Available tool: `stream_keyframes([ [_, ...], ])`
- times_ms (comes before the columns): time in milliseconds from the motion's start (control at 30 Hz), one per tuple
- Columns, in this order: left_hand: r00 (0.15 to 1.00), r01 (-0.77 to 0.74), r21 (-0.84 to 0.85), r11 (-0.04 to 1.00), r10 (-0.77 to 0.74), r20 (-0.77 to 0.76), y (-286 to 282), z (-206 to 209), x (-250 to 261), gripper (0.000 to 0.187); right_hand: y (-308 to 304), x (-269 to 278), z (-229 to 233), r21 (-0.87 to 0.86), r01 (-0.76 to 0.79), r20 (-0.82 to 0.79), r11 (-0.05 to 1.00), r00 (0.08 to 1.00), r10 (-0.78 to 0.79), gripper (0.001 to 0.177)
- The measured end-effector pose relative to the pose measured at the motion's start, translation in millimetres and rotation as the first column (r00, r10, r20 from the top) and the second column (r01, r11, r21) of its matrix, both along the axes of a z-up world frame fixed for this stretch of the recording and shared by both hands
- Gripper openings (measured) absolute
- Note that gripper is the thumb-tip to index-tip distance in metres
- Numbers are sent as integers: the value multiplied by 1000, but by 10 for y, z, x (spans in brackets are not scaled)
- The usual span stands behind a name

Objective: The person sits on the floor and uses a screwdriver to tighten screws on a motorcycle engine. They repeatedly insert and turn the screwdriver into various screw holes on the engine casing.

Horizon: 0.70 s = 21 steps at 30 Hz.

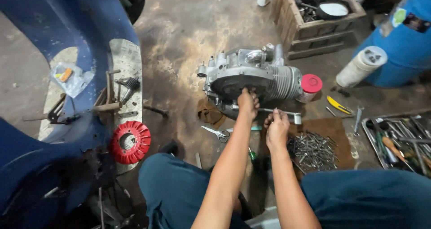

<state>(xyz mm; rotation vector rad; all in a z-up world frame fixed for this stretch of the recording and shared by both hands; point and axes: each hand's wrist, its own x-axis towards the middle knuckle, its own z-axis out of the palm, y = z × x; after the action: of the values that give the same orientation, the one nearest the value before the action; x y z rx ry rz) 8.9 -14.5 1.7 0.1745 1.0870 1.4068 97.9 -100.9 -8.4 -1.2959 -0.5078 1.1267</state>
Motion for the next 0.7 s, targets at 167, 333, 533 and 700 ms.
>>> stream_keyframes([
  [167, 999, -37, -7, 999, 37, -37, 36, 1, -5, 26, 109, 4, -105, -13, 8, -66, 1000, 998, -9, 12],
  [333, 986, -84, -41, 996, 77, -145, 47, 32, 76, 19, 137, 15, -217, -35, 32, -134, 999, 990, -36, 8],
  [533, 994, -53, -86, 995, 44, -105, -374, -503, -275, 21, 188, 195, -317, -13, 50, -49, 999, 998, -51, 9],
  [700, 338, 195, -483, 853, -521, -784, -862, -3037, -1125, 53, 148, 265, -387, -43, 71, -95, 997, 993, -75, 9],
])
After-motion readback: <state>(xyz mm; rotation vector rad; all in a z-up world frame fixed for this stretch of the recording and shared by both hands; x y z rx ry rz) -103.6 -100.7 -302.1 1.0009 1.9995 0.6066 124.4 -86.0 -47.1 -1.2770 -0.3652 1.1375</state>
